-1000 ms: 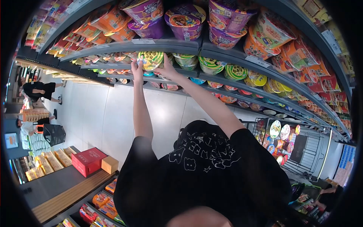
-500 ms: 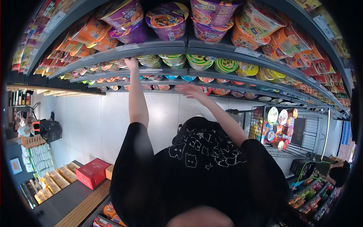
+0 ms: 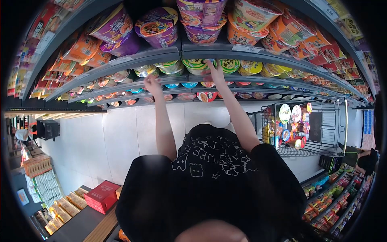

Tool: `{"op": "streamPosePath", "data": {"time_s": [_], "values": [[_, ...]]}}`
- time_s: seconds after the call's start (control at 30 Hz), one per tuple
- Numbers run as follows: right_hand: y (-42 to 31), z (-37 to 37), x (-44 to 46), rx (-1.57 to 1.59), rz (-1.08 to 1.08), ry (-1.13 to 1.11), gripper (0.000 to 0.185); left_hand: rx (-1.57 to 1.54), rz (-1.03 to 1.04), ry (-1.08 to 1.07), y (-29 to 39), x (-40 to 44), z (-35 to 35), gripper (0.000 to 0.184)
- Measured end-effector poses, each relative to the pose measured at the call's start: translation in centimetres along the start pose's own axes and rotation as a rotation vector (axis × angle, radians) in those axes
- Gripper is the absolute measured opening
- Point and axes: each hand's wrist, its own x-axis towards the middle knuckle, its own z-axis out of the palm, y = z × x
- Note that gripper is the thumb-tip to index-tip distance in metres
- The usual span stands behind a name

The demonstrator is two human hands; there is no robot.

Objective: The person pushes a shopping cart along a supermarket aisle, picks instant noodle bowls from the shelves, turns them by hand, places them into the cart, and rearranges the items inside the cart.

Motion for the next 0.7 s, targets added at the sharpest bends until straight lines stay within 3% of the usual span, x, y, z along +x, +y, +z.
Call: {"op": "streamPosePath", "data": {"time_s": [0.03,0.13,0.27,0.33,0.47,0.53,0.7], "values": [[-0.3,0.1,0.9,-0.046,-0.130,0.017,0.045,0.003,-0.065,-0.115,-0.8,-0.7,0.7,0.034],[-0.8,-0.4,3.0,-0.185,0.001,-0.101,0.038,-0.032,-0.181,-0.406,-0.4,-4.6,4.1,0.043],[-0.9,-0.7,2.4,-0.071,-0.042,-0.053,0.031,0.041,-0.163,-0.569,1.2,-7.2,8.2,0.051],[0.0,-1.3,3.0,-0.053,-0.167,-0.054,0.026,0.063,-0.142,-0.653,1.2,-7.6,9.0,0.053],[0.6,-2.1,4.5,-0.069,-0.212,-0.088,0.024,0.096,-0.148,-0.657,0.7,-7.5,9.3,0.055],[0.3,-2.2,4.6,-0.223,-0.285,-0.081,0.025,0.078,-0.152,-0.651,0.5,-7.6,9.3,0.056],[1.4,-3.3,2.3,-0.143,-0.246,-0.005,0.029,0.033,-0.111,-0.586,-3.0,-7.7,7.9,0.047]]}}
